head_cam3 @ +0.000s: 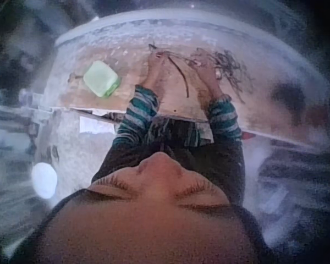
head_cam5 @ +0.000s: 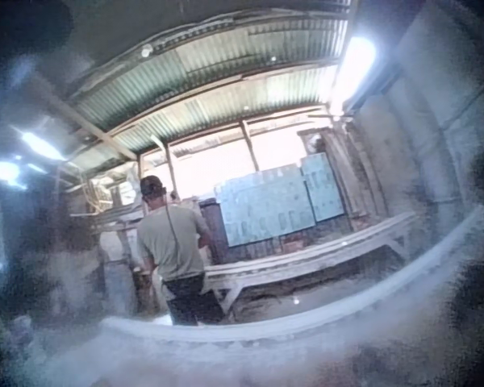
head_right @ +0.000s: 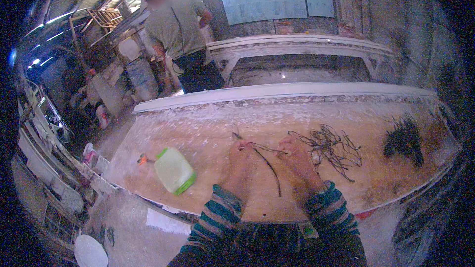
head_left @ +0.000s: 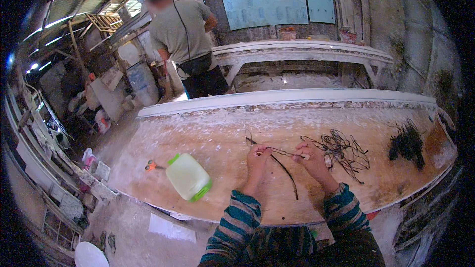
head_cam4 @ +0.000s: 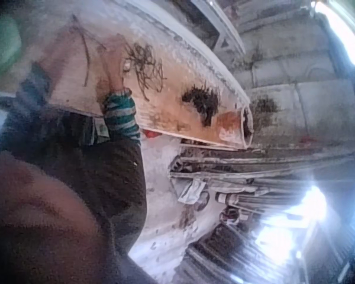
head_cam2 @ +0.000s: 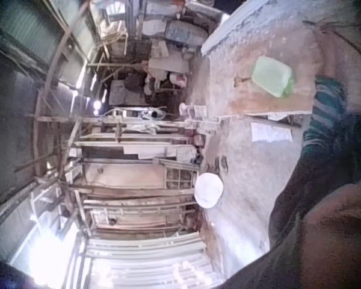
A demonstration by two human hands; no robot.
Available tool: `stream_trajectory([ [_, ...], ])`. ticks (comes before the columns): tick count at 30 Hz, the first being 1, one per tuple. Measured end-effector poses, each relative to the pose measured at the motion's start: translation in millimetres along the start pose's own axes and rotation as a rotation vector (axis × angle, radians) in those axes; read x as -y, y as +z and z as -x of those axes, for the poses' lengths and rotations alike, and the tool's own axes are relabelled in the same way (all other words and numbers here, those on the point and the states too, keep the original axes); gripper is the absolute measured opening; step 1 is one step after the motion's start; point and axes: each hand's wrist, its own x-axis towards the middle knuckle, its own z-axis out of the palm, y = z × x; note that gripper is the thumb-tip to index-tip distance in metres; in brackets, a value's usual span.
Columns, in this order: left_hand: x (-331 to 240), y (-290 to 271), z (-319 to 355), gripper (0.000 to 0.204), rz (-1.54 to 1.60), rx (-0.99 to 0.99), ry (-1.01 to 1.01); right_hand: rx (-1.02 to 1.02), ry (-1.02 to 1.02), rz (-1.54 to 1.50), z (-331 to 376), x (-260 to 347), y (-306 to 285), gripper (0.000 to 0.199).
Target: The person repeatedly picks up thin black cords from a wooden table and ties them into loops or knots by hand. A green plastic container and a pair of scissors are visible on the table. Another person works at a separate table in the background.
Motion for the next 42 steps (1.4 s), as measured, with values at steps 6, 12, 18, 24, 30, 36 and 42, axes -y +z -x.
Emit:
stream_trajectory([
  [6, -2, -5, -5, 0.008, -0.049, -0.030, -0.014, 0.412, -0.027, -0.296, 5, 19, 5, 0.015],
  [12, -1, -2, 1, 0.008, -0.063, 0.057, 0.017, 0.382, -0.031, -0.240, 8, 20, 5, 0.013],
  [18, 8, 0, 1, 0.012, -0.043, 0.368, -0.024, 0.176, 0.060, -0.345, 3, 1, 0, 0.011],
  [24, 17, 5, 5, 0.011, -0.026, 0.774, 0.003, -0.243, -0.074, 0.025, -5, -26, -2, 0.015],
  [30, 5, 15, 25, 0.015, 0.068, 0.961, -0.122, -0.388, -0.088, 0.205, -13, -27, -12, 0.008],
  [36, -10, 12, 18, 0.016, -0.170, 0.583, 0.008, -0.436, -0.072, 0.348, -10, -17, -10, 0.007],
  [42, -4, 2, 4, 0.011, -0.224, 0.088, 0.001, -0.196, -0.141, 0.128, -5, -23, -7, 0.013],
])
